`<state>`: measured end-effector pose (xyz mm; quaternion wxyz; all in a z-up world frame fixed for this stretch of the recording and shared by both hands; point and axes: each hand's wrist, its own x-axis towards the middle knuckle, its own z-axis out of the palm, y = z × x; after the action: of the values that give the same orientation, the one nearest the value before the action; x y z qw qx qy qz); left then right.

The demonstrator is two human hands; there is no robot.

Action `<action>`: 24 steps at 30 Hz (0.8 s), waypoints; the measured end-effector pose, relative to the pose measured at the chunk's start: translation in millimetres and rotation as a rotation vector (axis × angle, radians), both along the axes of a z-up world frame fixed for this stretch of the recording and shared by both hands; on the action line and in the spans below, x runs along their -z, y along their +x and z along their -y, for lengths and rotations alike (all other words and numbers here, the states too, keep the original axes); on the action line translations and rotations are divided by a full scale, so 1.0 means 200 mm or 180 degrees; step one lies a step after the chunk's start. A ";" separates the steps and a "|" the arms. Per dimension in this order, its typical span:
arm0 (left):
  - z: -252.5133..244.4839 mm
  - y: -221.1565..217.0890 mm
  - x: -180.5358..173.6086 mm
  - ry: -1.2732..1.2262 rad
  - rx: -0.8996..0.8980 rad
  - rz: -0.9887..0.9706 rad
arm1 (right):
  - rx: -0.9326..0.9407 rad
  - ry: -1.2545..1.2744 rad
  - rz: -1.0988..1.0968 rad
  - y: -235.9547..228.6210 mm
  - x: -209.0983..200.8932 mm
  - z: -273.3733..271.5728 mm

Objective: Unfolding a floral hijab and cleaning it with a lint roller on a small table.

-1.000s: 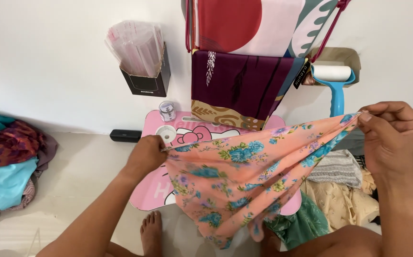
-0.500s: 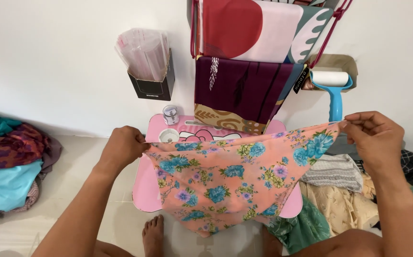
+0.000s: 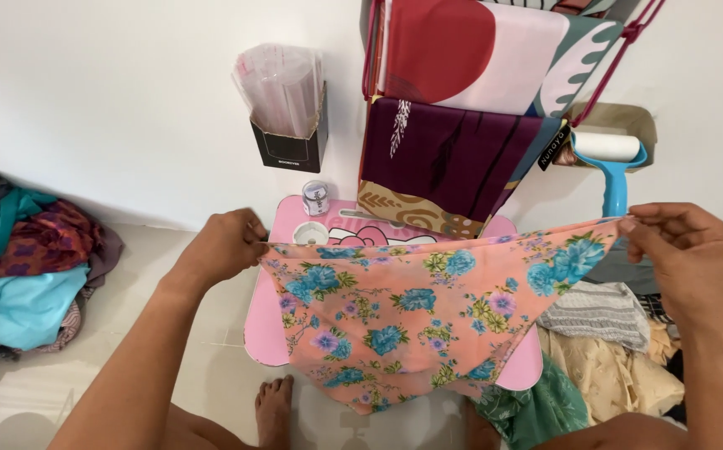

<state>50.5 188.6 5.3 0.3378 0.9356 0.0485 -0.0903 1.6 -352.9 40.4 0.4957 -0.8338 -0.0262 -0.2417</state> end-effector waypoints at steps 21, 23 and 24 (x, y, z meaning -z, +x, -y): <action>0.01 0.02 0.22 0.0844 0.1322 0.0393 | 0.0075 0.0385 0.0223 0.11 0.14 0.13; 0.03 0.05 0.35 0.0948 0.1341 0.0423 | 0.0029 0.0324 0.0267 0.10 0.13 0.09; 0.03 0.06 0.41 0.1050 0.1359 0.0451 | -0.0018 0.0259 0.0310 0.09 0.12 0.08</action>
<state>62.7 182.1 -76.8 0.1568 0.9710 -0.1595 -0.0846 19.9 -368.6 16.5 0.5280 -0.8001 -0.0428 -0.2815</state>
